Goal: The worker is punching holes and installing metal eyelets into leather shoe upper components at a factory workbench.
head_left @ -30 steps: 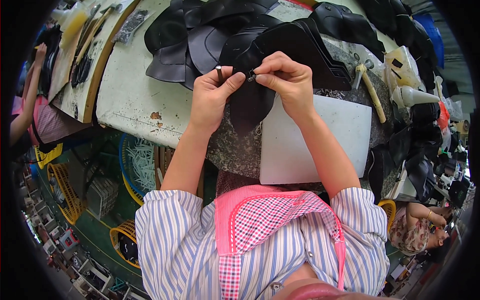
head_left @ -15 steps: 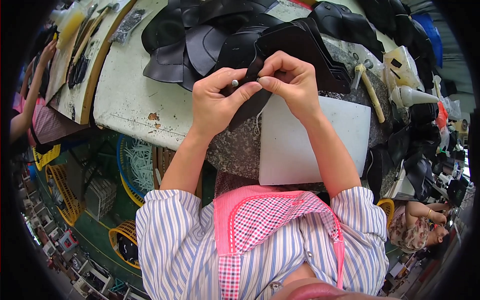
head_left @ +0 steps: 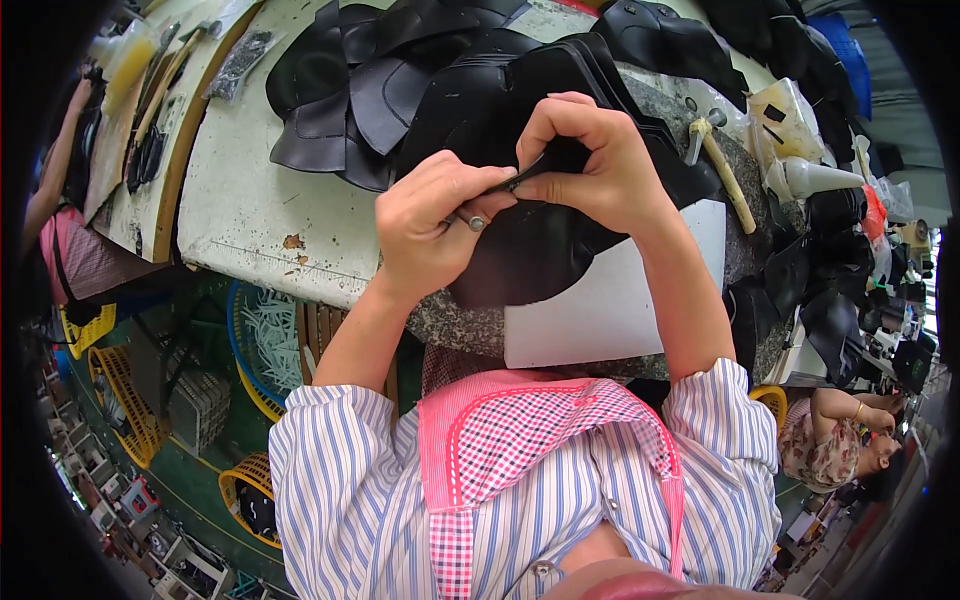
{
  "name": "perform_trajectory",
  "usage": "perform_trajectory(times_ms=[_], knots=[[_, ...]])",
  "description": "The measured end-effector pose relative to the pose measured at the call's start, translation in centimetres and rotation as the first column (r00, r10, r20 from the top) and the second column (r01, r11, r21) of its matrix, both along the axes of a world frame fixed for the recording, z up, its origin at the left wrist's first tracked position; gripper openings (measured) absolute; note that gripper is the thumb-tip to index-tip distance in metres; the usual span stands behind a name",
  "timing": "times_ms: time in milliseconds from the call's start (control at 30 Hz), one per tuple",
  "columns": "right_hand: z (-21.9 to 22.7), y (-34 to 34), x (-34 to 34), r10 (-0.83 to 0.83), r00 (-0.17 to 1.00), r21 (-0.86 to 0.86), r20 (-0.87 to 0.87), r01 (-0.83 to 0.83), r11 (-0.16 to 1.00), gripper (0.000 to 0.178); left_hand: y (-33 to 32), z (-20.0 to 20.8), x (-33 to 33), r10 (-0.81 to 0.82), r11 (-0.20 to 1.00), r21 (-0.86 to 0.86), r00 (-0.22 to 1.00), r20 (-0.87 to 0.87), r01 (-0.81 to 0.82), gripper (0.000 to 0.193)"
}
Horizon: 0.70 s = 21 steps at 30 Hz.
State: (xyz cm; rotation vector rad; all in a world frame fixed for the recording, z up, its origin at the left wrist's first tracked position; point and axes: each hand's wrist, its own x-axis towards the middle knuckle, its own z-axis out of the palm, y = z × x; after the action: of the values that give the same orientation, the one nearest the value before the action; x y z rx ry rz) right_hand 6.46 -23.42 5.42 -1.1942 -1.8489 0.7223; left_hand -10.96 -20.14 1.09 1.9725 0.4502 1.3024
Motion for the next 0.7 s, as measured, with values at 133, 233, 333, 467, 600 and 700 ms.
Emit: perform_trajectory(times_ms=[133,233,333,467,600,700], knots=[[0.6,-1.3,-0.6,-0.149,0.989,0.114,-0.025,0.151,0.982,0.019,-0.3,0.1,0.8,0.235,0.877,0.424,0.971,0.036,-0.228,0.032],[-0.5,-2.4,-1.2,-0.191,0.954,0.066,-0.229,0.211,0.975,0.021,-0.9,0.0,0.9,0.305,0.773,0.546,0.944,0.123,-0.321,0.029],[-1.2,-3.5,-1.7,-0.197,0.877,-0.021,-0.438,0.209,0.978,0.021,-1.0,-0.4,1.0,0.288,0.735,0.601,0.947,0.142,-0.313,0.024],[-1.4,-3.5,-1.6,-0.124,0.837,0.018,-0.532,0.158,0.987,0.019,-1.2,-1.0,1.6,0.238,0.774,0.559,0.955,0.179,-0.298,0.020],[-1.2,-3.3,-0.5,0.037,0.901,0.093,-0.432,0.004,0.996,0.018,-1.7,-0.9,2.1,0.123,0.916,0.345,0.962,0.243,-0.204,0.015],[-0.5,-2.9,0.9,0.109,0.935,0.079,-0.338,-0.087,0.993,0.021,-1.2,-0.8,2.2,-0.111,0.985,0.152,0.968,0.226,0.077,0.009]])
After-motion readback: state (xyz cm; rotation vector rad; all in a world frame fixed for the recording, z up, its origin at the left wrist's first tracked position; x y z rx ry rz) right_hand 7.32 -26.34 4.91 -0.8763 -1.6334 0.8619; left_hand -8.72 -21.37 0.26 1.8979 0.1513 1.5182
